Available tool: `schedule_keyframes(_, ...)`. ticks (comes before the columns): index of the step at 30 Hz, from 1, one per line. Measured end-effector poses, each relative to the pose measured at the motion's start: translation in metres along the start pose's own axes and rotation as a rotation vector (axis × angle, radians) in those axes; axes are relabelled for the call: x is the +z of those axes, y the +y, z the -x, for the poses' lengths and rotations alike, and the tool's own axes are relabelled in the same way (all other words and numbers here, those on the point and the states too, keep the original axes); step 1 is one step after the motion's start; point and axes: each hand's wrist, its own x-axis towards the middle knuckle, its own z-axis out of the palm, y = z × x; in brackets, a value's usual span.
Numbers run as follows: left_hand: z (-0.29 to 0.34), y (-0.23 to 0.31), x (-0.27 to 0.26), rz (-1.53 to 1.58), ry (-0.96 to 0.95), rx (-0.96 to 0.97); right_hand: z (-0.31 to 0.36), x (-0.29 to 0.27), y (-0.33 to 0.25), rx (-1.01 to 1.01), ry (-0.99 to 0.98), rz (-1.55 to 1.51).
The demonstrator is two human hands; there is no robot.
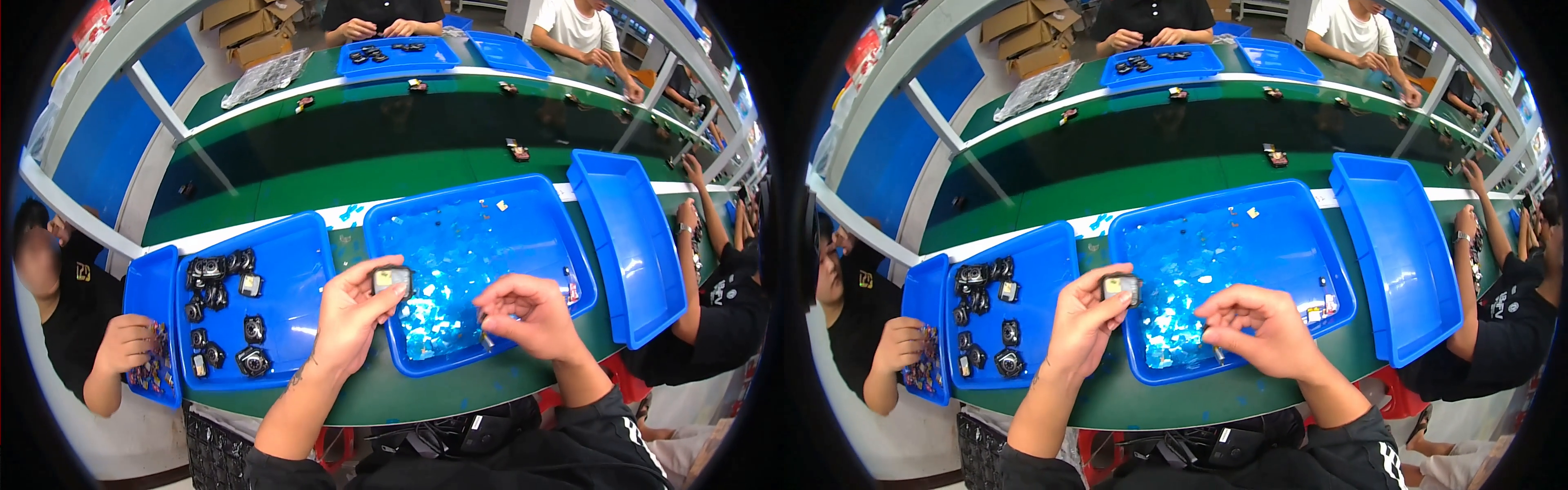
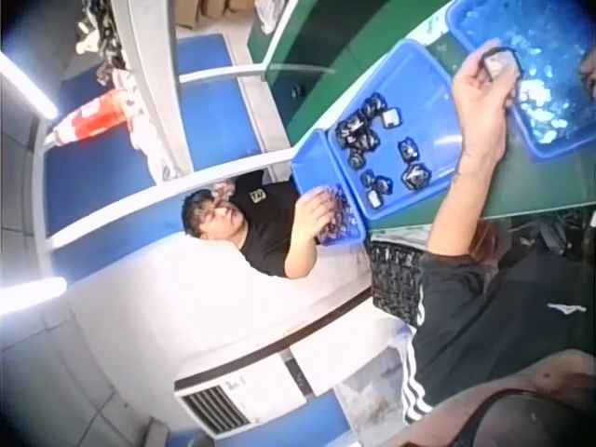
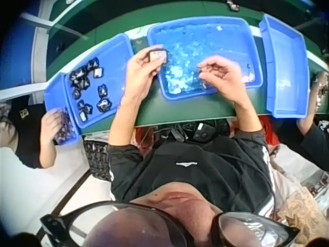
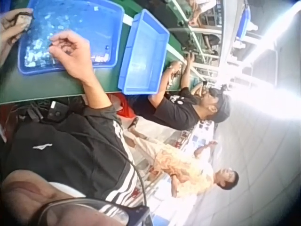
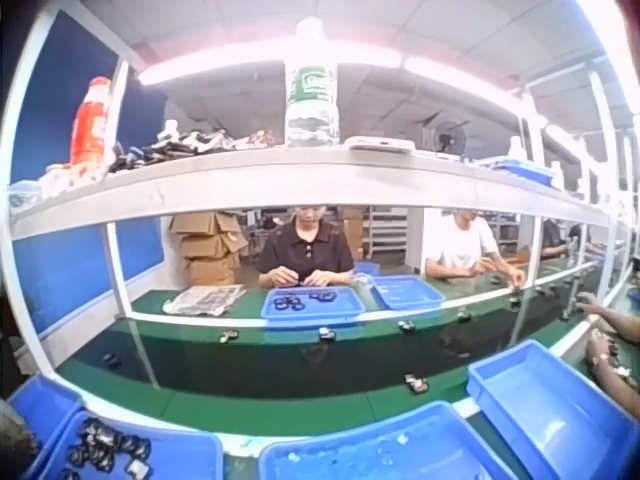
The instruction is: Assembling small black electronic housings with internal components at a factory workbench.
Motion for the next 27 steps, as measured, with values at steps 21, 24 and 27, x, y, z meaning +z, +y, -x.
schedule_keyframes(21, -0.003, -0.010, -0.002, -0.061, -0.006, 0.036, -0.005, 0.012, 0.000, -0.047, 0.200, 0.274)
schedule_keyframes(24, -0.003, -0.016, 0.007, 0.065, -0.030, 0.066, -0.006, 0.021, 0.002, 0.015, 0.149, 0.050)
schedule_keyframes(27, 0.004, -0.017, 0.015, 0.004, -0.177, 0.091, -0.005, 0.028, 0.001, 0.019, 0.132, 0.038)
